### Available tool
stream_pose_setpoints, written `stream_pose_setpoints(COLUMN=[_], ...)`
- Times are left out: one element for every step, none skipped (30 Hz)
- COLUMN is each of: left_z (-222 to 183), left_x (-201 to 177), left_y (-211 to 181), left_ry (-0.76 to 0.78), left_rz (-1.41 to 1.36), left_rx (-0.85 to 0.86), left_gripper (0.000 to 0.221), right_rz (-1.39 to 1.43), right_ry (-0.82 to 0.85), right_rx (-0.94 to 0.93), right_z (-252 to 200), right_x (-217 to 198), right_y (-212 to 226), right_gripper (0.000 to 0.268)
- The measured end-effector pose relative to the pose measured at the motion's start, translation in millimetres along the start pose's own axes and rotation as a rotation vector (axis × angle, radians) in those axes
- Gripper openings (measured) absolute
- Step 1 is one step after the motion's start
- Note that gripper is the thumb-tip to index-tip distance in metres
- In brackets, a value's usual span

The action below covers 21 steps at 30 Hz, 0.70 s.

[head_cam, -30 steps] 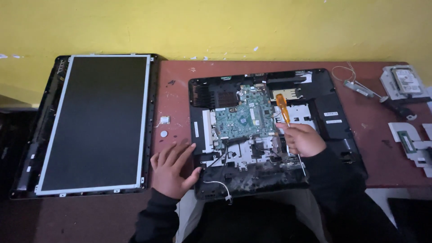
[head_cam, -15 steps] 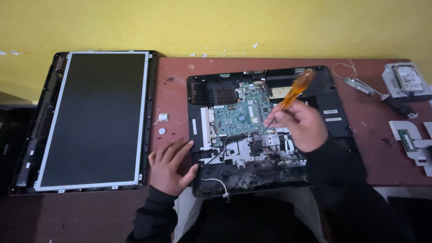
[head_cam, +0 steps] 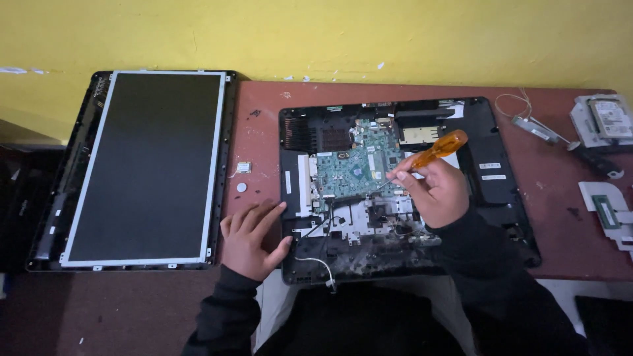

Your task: Disassembling and inspecting the internal components of an all-in-one computer using a screwdriver.

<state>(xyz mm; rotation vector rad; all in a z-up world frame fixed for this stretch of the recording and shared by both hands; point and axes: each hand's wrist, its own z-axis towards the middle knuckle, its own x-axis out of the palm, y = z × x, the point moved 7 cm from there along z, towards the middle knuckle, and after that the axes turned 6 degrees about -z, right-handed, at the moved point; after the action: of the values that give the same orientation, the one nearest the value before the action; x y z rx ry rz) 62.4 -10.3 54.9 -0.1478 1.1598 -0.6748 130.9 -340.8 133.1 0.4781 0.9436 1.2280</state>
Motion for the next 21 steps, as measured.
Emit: stream_pose_setpoints(left_z=[-0.2,-0.4,-0.5,-0.8,-1.0,-0.9,-1.1,-1.2,-1.6,-1.2,-0.8,0.6,3.9,8.5,12.9,27.3,41.3,54.0,67.9,83.3,98.4], left_x=[0.4,1.1,1.8,2.0,2.1,2.4,3.2,3.6,3.9,3.8,2.1,-0.1,-3.7,-10.9,-18.2,-17.2,-16.6,-16.5,-8.0,3.6,14.7], left_y=[0.3,0.8,1.3,1.9,2.5,3.0,3.6,4.4,5.1,4.9,5.2,5.8,-1.3,-6.2,-11.4,-21.3,-33.3,-45.4,-57.6,-70.9,-84.5], left_ry=[-0.001,0.0,0.001,0.001,-0.003,-0.006,-0.005,-0.011,-0.017,-0.018,-0.043,-0.069,-0.071,-0.115,-0.16,-0.16,-0.166,-0.174,-0.175,-0.12,-0.065], left_rz=[0.002,0.001,0.001,0.002,0.003,0.003,0.004,-0.004,-0.012,-0.012,-0.047,-0.082,-0.081,-0.107,-0.133,-0.131,-0.222,-0.311,-0.308,-0.355,-0.4], left_rx=[0.0,0.001,0.002,0.003,0.002,0.002,0.004,0.001,-0.002,-0.002,-0.011,-0.02,-0.018,-0.03,-0.041,-0.034,0.006,0.044,0.048,0.069,0.09], left_gripper=[0.053,0.054,0.054,0.054,0.054,0.055,0.055,0.055,0.055,0.055,0.057,0.059,0.059,0.057,0.056,0.056,0.05,0.044,0.044,0.043,0.042], right_rz=[0.002,0.005,0.009,0.01,0.011,0.01,0.01,-0.003,-0.017,-0.017,-0.047,-0.077,-0.077,-0.091,-0.105,-0.105,-0.147,-0.187,-0.186,-0.18,-0.174], right_ry=[0.0,0.0,0.0,-0.001,0.005,0.009,0.008,0.016,0.025,0.025,0.047,0.069,0.068,0.097,0.126,0.12,0.154,0.191,0.187,0.201,0.215], right_rx=[-0.002,-0.01,-0.018,-0.018,-0.021,-0.022,-0.022,0.0,0.022,0.02,0.029,0.036,0.033,0.052,0.071,0.069,0.062,0.055,0.052,0.058,0.064], right_z=[0.1,0.2,0.3,0.7,1.1,1.4,1.1,1.4,1.3,4.7,7.9,12.1,14.1,16.7,19.1,21.8,23.9,25.8,26.1,27.5,28.9], right_x=[0.1,0.3,0.4,0.0,-0.2,-0.6,-1.1,-0.9,-0.7,-0.7,0.7,2.0,1.5,3.5,5.1,4.7,6.8,9.6,10.8,13.3,15.9], right_y=[-0.4,-0.2,0.0,-0.5,-1.0,-1.4,-0.6,-1.3,-1.9,2.2,5.7,9.2,10.2,9.6,9.1,11.6,14.2,16.8,19.2,21.1,23.4], right_gripper=[0.007,0.006,0.006,0.006,0.006,0.006,0.006,0.006,0.007,0.007,0.006,0.006,0.006,0.006,0.007,0.007,0.005,0.005,0.005,0.004,0.004])
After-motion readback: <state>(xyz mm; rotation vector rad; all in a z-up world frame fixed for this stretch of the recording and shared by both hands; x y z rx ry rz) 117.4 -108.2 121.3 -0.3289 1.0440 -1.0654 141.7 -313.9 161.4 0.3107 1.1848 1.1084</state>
